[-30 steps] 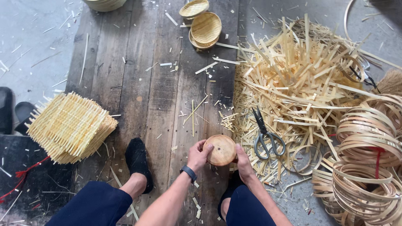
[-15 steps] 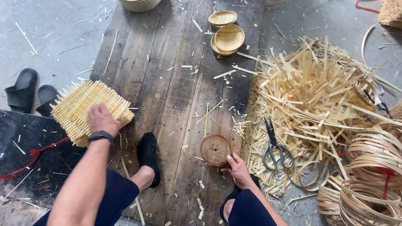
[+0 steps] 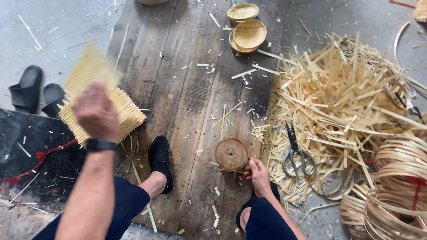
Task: The person weaves small bamboo bowls by placing a circular bamboo ring onto a flat woven mat, then uses shears to trim the excess mat material around the ring. The person repeats this process for multiple bowls, stacking the finished items on the wooden floor.
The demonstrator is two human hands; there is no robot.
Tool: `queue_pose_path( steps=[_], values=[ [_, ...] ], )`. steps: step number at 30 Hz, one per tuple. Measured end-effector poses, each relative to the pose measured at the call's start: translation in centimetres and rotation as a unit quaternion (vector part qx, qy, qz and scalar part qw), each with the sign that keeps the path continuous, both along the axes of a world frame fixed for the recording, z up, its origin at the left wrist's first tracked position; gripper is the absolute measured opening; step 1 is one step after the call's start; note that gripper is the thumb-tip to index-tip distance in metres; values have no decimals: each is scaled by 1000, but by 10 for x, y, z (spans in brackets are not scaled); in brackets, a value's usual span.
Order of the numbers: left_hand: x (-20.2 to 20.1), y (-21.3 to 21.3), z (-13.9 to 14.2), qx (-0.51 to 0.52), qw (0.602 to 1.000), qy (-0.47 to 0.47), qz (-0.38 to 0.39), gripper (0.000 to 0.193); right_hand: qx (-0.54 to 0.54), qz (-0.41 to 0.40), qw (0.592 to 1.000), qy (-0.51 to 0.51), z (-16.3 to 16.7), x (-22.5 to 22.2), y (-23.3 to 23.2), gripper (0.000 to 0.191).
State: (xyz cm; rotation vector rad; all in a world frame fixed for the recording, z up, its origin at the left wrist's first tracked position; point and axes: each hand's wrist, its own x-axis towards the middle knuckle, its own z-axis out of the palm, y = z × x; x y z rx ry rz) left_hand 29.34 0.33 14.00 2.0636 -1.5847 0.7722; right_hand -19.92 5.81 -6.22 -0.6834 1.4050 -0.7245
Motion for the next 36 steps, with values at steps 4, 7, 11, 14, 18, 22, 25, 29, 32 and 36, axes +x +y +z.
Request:
queue_pose_path(
  steps=[4, 7, 11, 14, 18, 22, 25, 29, 32, 36],
  values=[
    [-154, 16, -63, 68, 956, 63, -279, 43, -16, -64, 987, -145, 13, -13, -11, 44],
    [-261, 65, -103, 192, 895, 77, -396, 50, 15, -69, 966, -250, 16, -19, -16, 44],
    [-295, 108, -127, 329, 840, 87, -422, 64, -5, -2, 995, -98, 5, -16, -20, 32],
    [-296, 104, -136, 325, 820, 187, -432, 57, -26, 20, 999, -20, -3, -12, -23, 29],
    [-280, 79, -153, 274, 873, 349, -203, 77, -25, 37, 998, -52, -6, -13, -21, 32],
    [-258, 54, -179, 348, 684, 641, -12, 56, -77, 23, 996, -27, 0, -11, -16, 32],
    [-249, 47, -191, 327, 625, 709, -35, 34, -82, 40, 995, 30, 3, -8, -16, 32],
    [-246, 46, -192, 336, 574, 747, 3, 33, -99, 66, 990, 75, 6, -5, -25, 34],
    [-248, 51, -191, 315, 598, 737, -8, 32, -113, 38, 992, 49, 11, -2, -25, 38],
    [-248, 66, -190, 338, 652, 679, -3, 32, -133, 20, 983, 123, 15, -9, -8, 47]
  ],
)
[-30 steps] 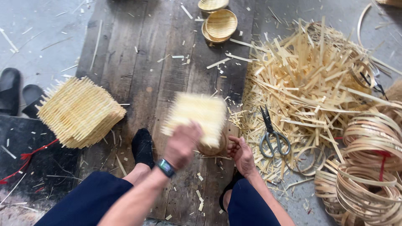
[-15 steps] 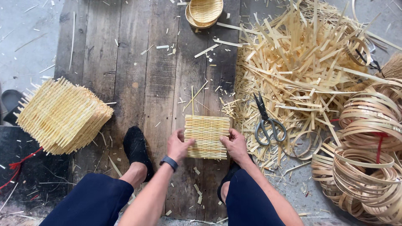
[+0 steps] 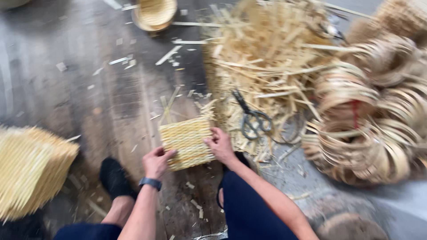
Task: The person weaves small bamboo bowls by placing a circular bamboo ring onto a flat woven mat, then uses shears to trim the excess mat material around the ring. The person repeats this process for multiple bowls, stacking the finished items on the wooden floor.
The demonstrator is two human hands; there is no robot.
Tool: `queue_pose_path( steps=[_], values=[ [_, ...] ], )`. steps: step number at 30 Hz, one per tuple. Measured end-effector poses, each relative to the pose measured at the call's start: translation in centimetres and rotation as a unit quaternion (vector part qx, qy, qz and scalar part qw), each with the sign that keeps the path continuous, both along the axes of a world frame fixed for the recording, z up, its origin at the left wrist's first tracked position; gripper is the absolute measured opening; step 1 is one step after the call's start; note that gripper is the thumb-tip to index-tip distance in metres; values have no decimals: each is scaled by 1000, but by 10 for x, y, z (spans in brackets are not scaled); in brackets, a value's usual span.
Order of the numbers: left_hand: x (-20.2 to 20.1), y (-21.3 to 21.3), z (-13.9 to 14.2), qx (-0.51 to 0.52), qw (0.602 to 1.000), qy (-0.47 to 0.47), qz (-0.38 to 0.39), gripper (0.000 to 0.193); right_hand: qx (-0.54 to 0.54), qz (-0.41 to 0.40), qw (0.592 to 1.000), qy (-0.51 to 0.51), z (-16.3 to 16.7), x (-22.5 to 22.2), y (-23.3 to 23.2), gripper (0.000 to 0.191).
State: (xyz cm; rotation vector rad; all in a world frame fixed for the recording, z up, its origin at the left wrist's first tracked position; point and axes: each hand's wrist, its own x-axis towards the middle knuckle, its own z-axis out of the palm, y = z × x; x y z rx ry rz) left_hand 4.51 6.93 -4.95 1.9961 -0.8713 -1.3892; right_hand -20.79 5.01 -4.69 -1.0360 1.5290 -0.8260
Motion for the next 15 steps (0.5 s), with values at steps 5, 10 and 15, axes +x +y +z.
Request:
queue_pose_path(
  steps=[5, 10, 15],
  values=[
    [-5, 15, -6, -12, 1000, -4, 23, 53, -123, -173, 972, 103, -4, -70, 21, 31],
    [-11, 24, -5, -20, 994, -103, -19, 81, 4, -257, 881, 396, -8, -178, 41, 26],
    [-6, 33, 4, -14, 987, -161, -15, 90, 118, -95, 841, 519, -10, -229, 49, 64]
  ],
)
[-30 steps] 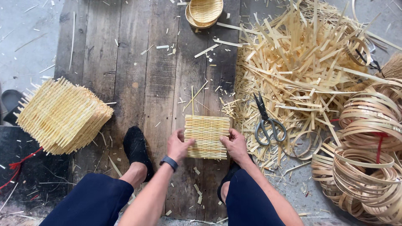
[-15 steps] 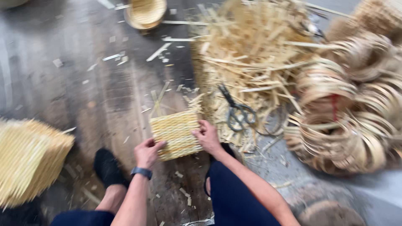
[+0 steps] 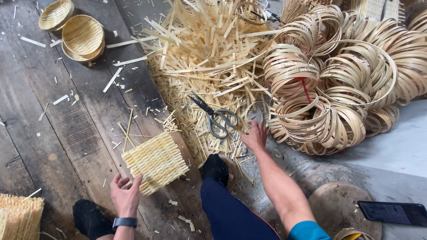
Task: The person weaves small bamboo bowls by placing a circular bamboo ring onto a flat woven mat, then uses shears to trim the excess mat material around the ring. The person repeats this process for multiple bowls, stacking the finished items on the wooden floor.
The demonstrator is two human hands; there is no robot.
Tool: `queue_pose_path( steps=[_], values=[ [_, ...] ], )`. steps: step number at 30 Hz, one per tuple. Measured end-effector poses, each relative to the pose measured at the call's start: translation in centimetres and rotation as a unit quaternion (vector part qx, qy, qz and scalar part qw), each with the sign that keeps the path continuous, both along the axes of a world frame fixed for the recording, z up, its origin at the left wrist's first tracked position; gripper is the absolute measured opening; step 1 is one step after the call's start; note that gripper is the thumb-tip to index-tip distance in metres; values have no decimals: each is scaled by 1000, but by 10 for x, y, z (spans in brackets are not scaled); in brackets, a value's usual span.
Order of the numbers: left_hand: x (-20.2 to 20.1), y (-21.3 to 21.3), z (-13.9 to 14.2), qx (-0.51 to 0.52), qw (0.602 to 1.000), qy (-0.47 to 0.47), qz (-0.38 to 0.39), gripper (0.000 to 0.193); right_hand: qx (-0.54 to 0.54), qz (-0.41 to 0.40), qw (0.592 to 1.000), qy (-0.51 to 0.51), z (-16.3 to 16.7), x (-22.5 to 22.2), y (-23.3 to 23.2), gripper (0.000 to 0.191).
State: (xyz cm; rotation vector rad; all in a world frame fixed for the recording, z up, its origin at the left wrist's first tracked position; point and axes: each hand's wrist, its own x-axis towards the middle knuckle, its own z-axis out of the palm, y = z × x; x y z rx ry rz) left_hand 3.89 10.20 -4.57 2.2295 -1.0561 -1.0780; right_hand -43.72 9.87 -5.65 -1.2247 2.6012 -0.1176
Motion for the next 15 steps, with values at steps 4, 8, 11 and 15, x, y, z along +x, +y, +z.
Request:
queue_pose_path(
  steps=[4, 8, 11, 15],
  values=[
    [22, 0, 17, -13, 998, -52, -9, 87, 32, 64, 997, -42, -6, -11, 7, 17],
    [17, -7, 49, -71, 994, -78, 12, 81, -82, 98, 990, -58, 5, -12, 5, 24],
    [-22, -17, 86, -176, 983, -52, -32, 65, -214, 212, 943, -140, 53, 5, -13, 20],
    [-89, -34, 150, -426, 840, -77, -327, 48, -70, 228, 888, -393, 160, 57, -36, 28]
  ],
)
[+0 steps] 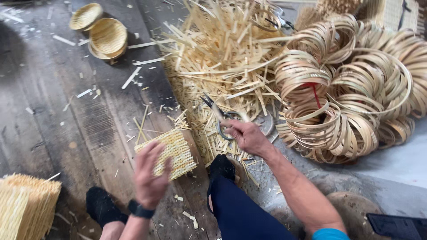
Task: The person weaves small bamboo bowls by placing a circular bamboo ring onto a flat woven mat, then uses shears to trim the excess mat material around the ring. The person repeats this process for multiple bowls, stacking the finished items on the wooden floor.
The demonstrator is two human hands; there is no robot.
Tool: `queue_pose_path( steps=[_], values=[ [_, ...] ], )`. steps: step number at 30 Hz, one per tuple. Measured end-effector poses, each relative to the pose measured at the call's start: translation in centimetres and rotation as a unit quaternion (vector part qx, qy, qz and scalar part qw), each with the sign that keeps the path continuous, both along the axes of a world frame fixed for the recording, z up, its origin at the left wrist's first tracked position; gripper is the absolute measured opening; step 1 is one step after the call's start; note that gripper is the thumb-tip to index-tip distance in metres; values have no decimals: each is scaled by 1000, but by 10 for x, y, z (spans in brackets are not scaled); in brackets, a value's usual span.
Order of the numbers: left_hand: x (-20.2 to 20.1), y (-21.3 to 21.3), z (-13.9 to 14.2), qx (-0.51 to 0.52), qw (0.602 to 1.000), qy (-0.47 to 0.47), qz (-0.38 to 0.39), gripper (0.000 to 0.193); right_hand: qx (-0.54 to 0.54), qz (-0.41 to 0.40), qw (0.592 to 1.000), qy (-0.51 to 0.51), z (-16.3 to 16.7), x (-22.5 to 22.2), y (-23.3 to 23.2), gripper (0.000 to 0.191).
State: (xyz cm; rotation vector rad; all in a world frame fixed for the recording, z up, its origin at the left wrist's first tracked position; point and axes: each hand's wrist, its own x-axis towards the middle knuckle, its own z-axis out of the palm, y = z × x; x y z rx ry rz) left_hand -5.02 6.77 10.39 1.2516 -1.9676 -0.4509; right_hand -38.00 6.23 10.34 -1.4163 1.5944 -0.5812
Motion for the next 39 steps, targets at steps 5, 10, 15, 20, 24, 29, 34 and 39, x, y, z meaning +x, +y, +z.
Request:
queue_pose_path(
  steps=[5, 10, 15, 20, 24, 29, 34, 39],
  values=[
    [-48, -6, 74, 111, 979, 165, -48, 31, -70, 216, 974, 0, 122, 63, -8, 41],
    [-26, 7, 111, 44, 971, 233, 10, 16, -269, 310, 912, 15, 171, 92, -15, 30],
    [-3, 12, 110, 313, 835, 452, 13, 16, -369, 347, 859, 75, 176, 127, -12, 25],
    [20, 10, 114, 434, 718, 544, 27, 28, -362, 283, 886, 64, 173, 161, -18, 20],
    [45, -10, 115, 582, 640, 501, 34, 51, -363, 366, 857, 18, 169, 186, -14, 21],
    [51, -11, 103, 652, 606, 455, 12, 70, -403, 319, 857, 37, 162, 211, -10, 23],
    [50, 4, 88, 631, 584, 510, 15, 71, -469, 300, 824, 108, 153, 220, -4, 22],
    [48, 8, 74, 614, 595, 517, 40, 72, -447, 278, 843, 115, 137, 223, 2, 16]
  ],
)
